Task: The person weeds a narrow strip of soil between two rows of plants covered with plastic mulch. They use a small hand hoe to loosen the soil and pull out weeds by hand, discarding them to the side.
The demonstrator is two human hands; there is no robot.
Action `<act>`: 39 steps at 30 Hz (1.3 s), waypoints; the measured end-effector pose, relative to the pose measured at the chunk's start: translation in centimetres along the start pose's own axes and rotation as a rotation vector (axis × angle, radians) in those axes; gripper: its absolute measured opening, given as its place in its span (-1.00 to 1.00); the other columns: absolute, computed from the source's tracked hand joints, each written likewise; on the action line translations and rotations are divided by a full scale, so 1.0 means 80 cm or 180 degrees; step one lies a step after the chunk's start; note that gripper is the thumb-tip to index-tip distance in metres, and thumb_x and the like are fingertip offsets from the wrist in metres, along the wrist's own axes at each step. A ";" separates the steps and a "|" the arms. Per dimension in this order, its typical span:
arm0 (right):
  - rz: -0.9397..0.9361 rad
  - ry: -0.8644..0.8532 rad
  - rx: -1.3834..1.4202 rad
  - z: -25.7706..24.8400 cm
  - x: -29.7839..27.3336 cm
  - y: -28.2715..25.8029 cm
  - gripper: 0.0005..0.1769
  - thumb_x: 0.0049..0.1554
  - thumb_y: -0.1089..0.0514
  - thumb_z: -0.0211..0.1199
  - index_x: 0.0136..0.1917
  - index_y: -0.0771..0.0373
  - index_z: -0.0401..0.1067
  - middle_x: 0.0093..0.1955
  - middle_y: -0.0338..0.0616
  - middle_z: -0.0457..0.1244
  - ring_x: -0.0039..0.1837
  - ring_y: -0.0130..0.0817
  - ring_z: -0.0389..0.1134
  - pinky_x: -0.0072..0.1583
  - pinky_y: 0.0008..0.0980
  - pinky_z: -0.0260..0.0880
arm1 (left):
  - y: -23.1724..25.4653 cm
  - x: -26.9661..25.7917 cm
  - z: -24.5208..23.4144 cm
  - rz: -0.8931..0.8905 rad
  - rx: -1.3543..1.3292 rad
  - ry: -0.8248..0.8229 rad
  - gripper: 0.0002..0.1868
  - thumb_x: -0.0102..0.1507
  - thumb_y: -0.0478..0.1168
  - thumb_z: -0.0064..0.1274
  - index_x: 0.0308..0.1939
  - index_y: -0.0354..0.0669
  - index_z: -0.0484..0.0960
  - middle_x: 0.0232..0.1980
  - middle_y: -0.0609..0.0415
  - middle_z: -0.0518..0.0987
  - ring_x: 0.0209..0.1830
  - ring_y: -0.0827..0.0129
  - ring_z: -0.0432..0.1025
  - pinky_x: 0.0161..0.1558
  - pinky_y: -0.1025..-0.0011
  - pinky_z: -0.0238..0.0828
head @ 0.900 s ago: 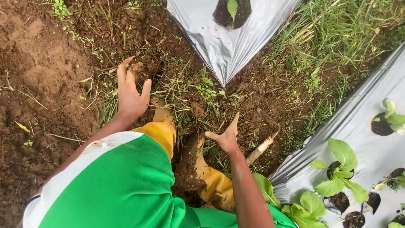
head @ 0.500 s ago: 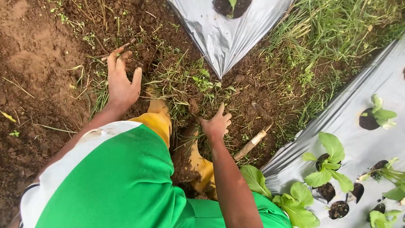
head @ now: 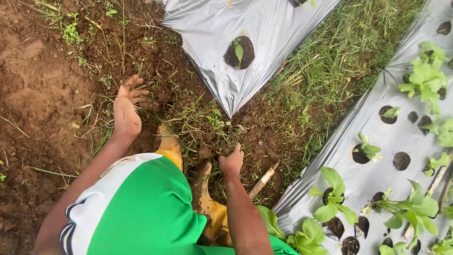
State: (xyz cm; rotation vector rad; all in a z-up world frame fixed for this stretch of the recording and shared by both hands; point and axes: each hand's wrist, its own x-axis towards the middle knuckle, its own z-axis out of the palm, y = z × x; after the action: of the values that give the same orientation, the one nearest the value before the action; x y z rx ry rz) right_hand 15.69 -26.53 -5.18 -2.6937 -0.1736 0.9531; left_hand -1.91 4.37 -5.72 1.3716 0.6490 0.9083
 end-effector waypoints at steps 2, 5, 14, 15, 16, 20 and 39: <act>0.0301 0.0038 0.0588 0.012 0.023 0.031 0.04 0.02 0.24 0.24 0.67 0.17 -0.16 0.32 0.37 0.11 0.18 0.14 0.32 0.18 0.10 0.37 | 0.030 -0.004 0.010 -0.0191 -0.0096 -0.0059 -0.33 0.51 0.18 -0.60 0.50 -0.16 0.28 0.20 -0.25 0.46 0.15 -0.08 0.45 0.14 0.06 0.35; 0.0828 0.0128 0.1562 0.011 0.051 0.086 0.13 0.05 0.11 0.30 0.74 0.05 -0.24 0.46 0.33 0.00 0.28 0.06 0.20 0.21 0.15 0.26 | 0.003 -0.003 0.014 -0.0562 -0.0459 -0.0156 -0.31 0.47 0.22 -0.55 0.47 -0.06 0.37 -0.04 -0.24 0.66 0.01 -0.05 0.57 0.10 0.08 0.42; 0.1264 -0.0008 0.1659 -0.104 -0.097 -0.129 -0.32 0.24 0.23 -0.07 0.62 0.21 -0.01 0.29 0.06 0.03 0.05 -0.08 0.04 -0.06 0.02 0.12 | 0.013 -0.004 0.006 -0.0453 -0.0216 -0.1057 -0.39 0.50 0.09 -0.62 0.52 -0.09 0.20 0.11 -0.07 0.61 0.13 0.23 0.49 0.27 0.20 0.38; 0.1170 -0.0026 0.1631 -0.117 -0.113 -0.159 -0.38 0.25 0.37 -0.20 0.53 0.20 0.29 0.54 0.01 -0.10 0.46 0.16 0.06 0.26 0.33 0.31 | 0.012 -0.003 0.011 -0.0342 0.0039 -0.1139 -0.40 0.51 0.06 -0.61 0.54 -0.11 0.16 0.18 -0.05 0.58 0.24 0.23 0.45 0.37 0.15 0.31; 0.1147 -0.0038 0.1637 -0.119 -0.115 -0.180 -0.38 0.25 0.37 -0.20 0.53 0.20 0.29 0.54 0.01 -0.10 0.46 0.16 0.06 0.26 0.33 0.31 | 0.036 0.000 0.012 -0.0325 0.0055 -0.1127 -0.40 0.51 0.06 -0.61 0.54 -0.11 0.16 0.18 -0.05 0.58 0.24 0.23 0.45 0.37 0.15 0.31; -0.0825 -0.0825 0.1505 -0.120 -0.136 -0.274 -0.13 0.07 0.18 0.34 0.53 0.24 -0.02 0.42 0.17 0.03 0.45 0.12 0.07 0.52 0.21 0.01 | 0.086 0.007 0.019 -0.0383 0.0833 -0.0931 -0.42 0.49 -0.04 -0.61 0.47 -0.25 0.26 0.32 -0.20 0.47 0.37 -0.05 0.31 0.44 -0.05 0.07; -0.0077 -0.0799 0.1583 0.010 -0.046 -0.172 0.33 0.16 -0.41 0.31 0.69 0.36 -0.43 0.68 0.42 -0.50 0.71 0.29 -0.55 0.60 0.37 -0.50 | 0.083 -0.024 0.026 -0.2044 0.1320 -0.0465 -0.20 0.52 0.17 -0.38 0.62 -0.28 -0.24 0.63 -0.44 -0.26 0.62 -0.46 -0.27 0.53 -0.45 -0.18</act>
State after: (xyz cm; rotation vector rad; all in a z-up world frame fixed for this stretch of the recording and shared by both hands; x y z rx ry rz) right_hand 12.06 -13.98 0.53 -2.1154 -0.0131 1.1493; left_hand -2.27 1.37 0.83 1.4376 1.1213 0.1593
